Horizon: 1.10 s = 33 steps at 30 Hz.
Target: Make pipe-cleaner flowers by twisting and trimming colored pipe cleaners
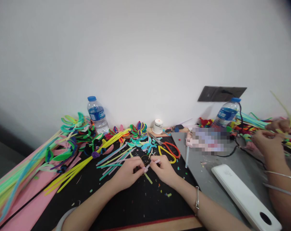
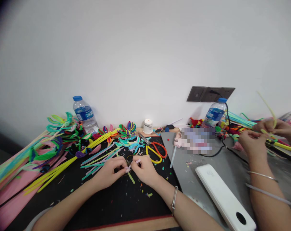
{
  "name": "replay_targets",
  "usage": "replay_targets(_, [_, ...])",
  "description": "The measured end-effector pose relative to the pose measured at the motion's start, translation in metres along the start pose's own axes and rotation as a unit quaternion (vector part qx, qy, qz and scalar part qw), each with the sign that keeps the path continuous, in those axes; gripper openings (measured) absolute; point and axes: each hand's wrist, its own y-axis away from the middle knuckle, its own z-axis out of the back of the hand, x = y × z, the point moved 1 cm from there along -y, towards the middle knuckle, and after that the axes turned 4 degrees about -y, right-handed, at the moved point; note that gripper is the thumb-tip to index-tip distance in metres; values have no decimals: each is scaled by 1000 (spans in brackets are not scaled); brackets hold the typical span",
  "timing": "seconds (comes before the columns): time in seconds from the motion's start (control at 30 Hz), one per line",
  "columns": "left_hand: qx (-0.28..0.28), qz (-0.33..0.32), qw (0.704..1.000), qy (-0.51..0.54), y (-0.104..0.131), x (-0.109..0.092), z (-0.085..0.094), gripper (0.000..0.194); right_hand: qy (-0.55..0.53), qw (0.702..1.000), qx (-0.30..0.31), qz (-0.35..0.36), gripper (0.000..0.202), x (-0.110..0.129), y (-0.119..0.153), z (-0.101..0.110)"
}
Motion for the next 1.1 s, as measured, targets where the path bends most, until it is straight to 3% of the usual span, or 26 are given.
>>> replay_targets(0.13, [-42,84,987,128,-2,7,-1,14,-44,998,-34,-30,32,0,-1,3])
replay_targets(0.27, [-68,164,929,326,-4,13,-6,19,-110,992,-2,-65,33,2,-1,2])
replay_targets(0.4, [-105,193,878,426,-3,13,-8,22,-158,984,32,-73,34,3,0,-2])
replay_targets(0.5, [-110,192,859,461,-3,11,-9,22,-183,978,51,-82,33,2,1,-5])
replay_targets(0.6, [-109,189,881,420,-3,13,-9,24,-183,979,51,-77,33,3,0,-5])
replay_targets(0.73, [-94,163,946,264,-4,15,-5,27,-142,987,11,-73,35,5,-1,0])
replay_targets(0.83, [-66,125,979,147,-3,10,1,27,-123,989,-9,-84,34,5,-1,2])
replay_targets(1.1, [50,2,998,35,-1,-6,0,26,-85,994,35,-51,31,4,2,-3])
